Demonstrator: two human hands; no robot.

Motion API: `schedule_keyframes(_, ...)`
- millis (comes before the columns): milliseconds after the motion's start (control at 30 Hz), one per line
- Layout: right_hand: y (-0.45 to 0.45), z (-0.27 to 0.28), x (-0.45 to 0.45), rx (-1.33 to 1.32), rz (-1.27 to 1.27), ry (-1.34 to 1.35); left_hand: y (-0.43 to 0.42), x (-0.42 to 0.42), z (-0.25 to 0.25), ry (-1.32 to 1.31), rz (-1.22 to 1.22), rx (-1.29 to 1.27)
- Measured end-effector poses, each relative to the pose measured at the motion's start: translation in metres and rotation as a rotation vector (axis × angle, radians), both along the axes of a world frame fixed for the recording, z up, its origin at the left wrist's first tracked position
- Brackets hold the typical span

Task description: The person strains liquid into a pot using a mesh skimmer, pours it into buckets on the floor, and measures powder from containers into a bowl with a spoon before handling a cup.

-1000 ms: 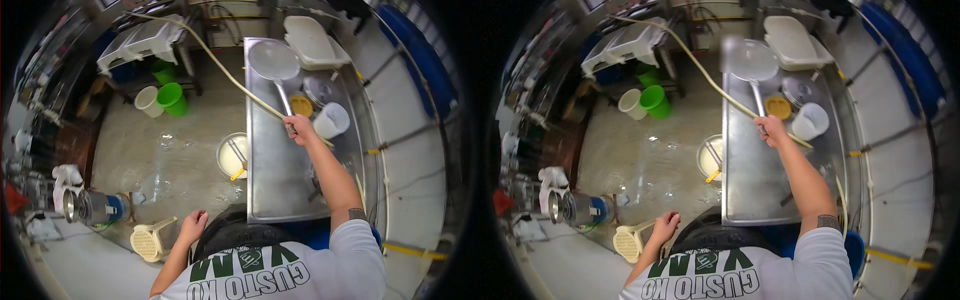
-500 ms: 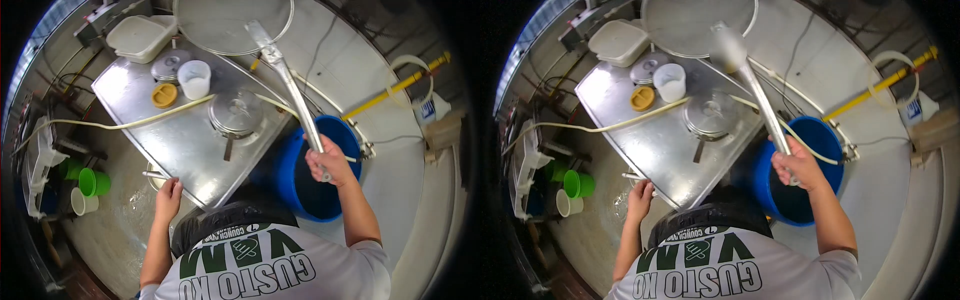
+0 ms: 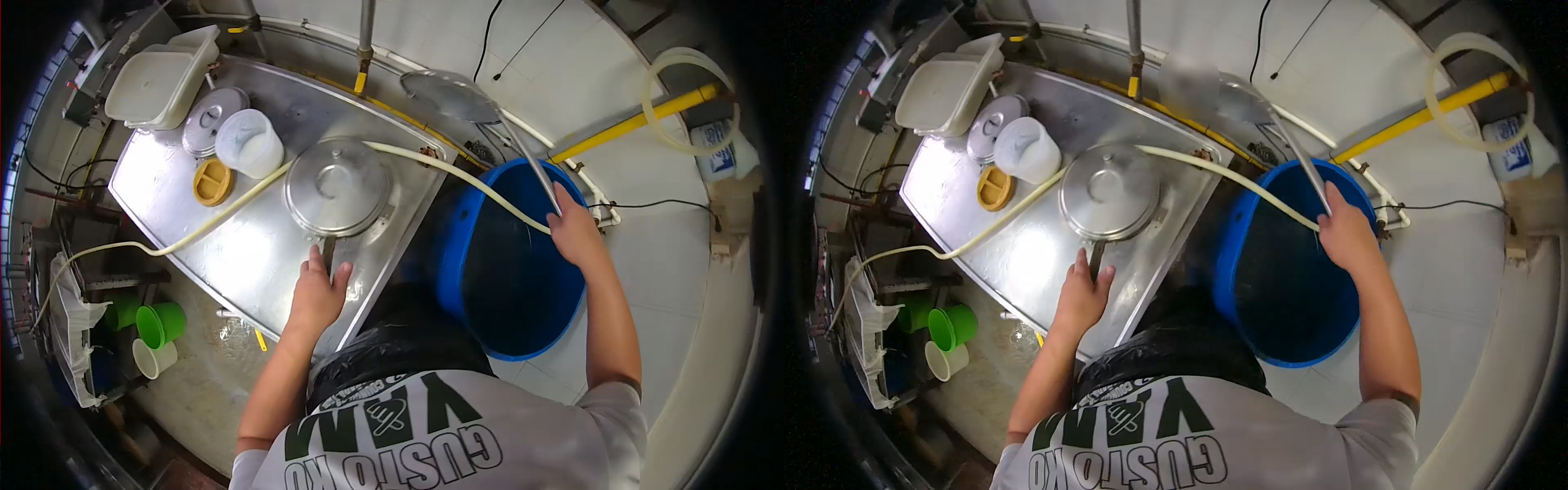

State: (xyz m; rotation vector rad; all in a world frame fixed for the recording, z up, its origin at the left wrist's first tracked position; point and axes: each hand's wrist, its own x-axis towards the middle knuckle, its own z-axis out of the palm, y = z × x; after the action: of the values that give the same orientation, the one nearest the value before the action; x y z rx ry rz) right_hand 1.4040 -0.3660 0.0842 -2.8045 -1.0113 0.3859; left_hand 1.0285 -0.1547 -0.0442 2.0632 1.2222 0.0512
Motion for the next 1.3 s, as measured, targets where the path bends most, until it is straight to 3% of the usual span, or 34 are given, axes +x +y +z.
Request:
schedule_keyframes(167, 0.098, -0.074, 0.088, -0.246, 0.187, 0.162, 0.006, 0.018, -0.020, 0.199, 0.068, -0.078)
schedule_keyframes(300, 0.158, -0.173, 0.152, -0.308, 0.352, 0.188, 0.001, 0.031, -0.018, 0.359, 0.109, -0.053)
schedule_keyframes(467, 0.233, -0.267, 0.191, -0.504, 0.420, 0.319, 0.003, 0.048, -0.012, 0.394, 0.168, -0.022)
schedule_keyframes(600, 0.287, -0.302, 0.198, -0.585, 0.461, 0.406, 0.004, 0.052, -0.016, 0.456, 0.185, -0.023)
schedule_keyframes(667, 0.305, -0.354, 0.207, -0.669, 0.520, 0.405, 0.004, 0.053, -0.020, 0.483, 0.184, -0.018)
schedule_keyframes(800, 0.325, -0.457, 0.218, -0.585, 0.586, 0.302, 0.007, 0.064, -0.012, 0.468, 0.256, -0.111)
schedule_keyframes(867, 0.334, -0.478, 0.219, -0.655, 0.416, 0.350, 0.006, 0.051, -0.026, 0.484, 0.142, -0.055)
schedule_keyframes(933, 0.339, -0.447, 0.215, -0.749, 0.496, 0.436, 0.004, 0.035, -0.032, 0.593, 0.026, -0.056)
schedule_keyframes(967, 0.332, -0.460, 0.212, -0.723, 0.494, 0.464, 0.006, 0.034, -0.034, 0.581, 0.026, -0.047)
schedule_keyframes(1033, 0.328, -0.461, 0.223, -0.644, 0.472, 0.424, 0.010, 0.047, -0.045, 0.739, 0.158, -0.144)
schedule_keyframes(1067, 0.328, -0.433, 0.223, -0.626, 0.374, 0.471, 0.002, 0.036, -0.036, 0.766, 0.101, -0.213)
schedule_keyframes(1100, 0.326, -0.446, 0.225, -0.613, 0.317, 0.483, 0.000, 0.027, -0.032, 0.803, 0.039, -0.280)
schedule_keyframes(1133, 0.319, -0.480, 0.230, -0.619, 0.443, 0.383, 0.006, 0.031, -0.041, 0.790, 0.042, -0.273)
schedule_keyframes(1200, 0.320, -0.466, 0.234, -0.611, 0.394, 0.412, 0.017, 0.043, -0.055, 0.898, 0.350, -0.292)
schedule_keyframes(1300, 0.310, -0.454, 0.232, -0.572, 0.350, 0.429, 0.017, 0.063, -0.031, 0.862, 0.294, -0.342)
